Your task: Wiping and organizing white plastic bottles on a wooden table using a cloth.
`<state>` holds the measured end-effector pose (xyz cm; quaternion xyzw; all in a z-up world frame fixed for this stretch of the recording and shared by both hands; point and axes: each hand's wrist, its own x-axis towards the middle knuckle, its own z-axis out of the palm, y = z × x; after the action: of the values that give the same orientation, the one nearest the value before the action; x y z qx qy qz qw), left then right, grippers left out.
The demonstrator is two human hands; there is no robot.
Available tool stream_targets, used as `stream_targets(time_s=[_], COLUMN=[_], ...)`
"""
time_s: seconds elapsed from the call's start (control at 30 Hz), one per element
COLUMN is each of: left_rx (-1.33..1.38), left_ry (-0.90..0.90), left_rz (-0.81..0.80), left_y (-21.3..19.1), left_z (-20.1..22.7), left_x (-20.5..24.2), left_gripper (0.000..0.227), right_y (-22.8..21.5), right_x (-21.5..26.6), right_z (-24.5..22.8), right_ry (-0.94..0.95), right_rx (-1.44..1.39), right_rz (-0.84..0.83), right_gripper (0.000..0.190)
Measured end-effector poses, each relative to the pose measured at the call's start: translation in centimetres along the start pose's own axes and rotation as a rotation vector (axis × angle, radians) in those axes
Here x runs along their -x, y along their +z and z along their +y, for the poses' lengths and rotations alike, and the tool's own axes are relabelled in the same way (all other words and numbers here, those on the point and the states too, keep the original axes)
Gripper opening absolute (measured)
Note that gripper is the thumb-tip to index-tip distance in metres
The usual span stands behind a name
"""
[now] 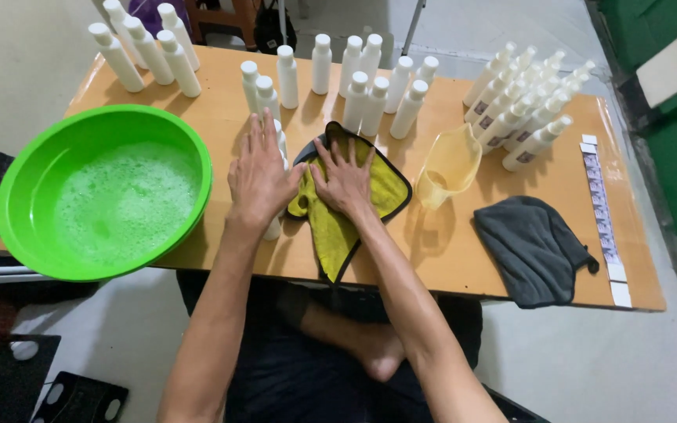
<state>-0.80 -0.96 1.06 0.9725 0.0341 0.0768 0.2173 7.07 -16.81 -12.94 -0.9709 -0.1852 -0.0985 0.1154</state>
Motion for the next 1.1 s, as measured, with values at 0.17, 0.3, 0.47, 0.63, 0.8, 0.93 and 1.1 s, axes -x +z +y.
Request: stream_targets(time_s=[0.17,0.3,0.47,0.63,0.8,0.93,1.1], left_rx=[-0.086,-0.123,-0.123,-0.1,-0.103,-0.097,-0.05], left_ry=[0.084,0.111,0.122,0.093,0.017,0.041,0.024], left_rz=[0.007,0.015,0.003,-0.024,-0.031,-0.042,-0.049], left_y=[1.3,2.0,2.8,2.6,2.9,2.0,1.8], left_z=[-0.2,-0.7,-0.9,-0.7,-0.5,-0.1,0.2], left_x=[0.4,0.3,-0.1,-0.5,-0.7,-0.2,-0.2], left_gripper=[0.097,0.1,0.105,0.104,0.108,0.107,0.102], right_y=[-0.1,1.4,3.7,3.8,0.8,-1.0,-3.3], right_x=[1.0,1.2,1.3,2.9,5.6,8.9,11.9], right_z=[0.6,1.5,2.4,2.4,0.9,-0.2,-1.1], right_ry=[0.114,0.255,0.354,0.365,0.349,0.33,0.28], right_rx=[0.031,0.088,0.174,0.169,0.111,0.08,0.024], right_rz=[0.019,0.127,0.287,0.307,0.259,0.258,0.209], right_gripper=[0.064,0.075,0.081,0.084,0.082,0.082,0.081])
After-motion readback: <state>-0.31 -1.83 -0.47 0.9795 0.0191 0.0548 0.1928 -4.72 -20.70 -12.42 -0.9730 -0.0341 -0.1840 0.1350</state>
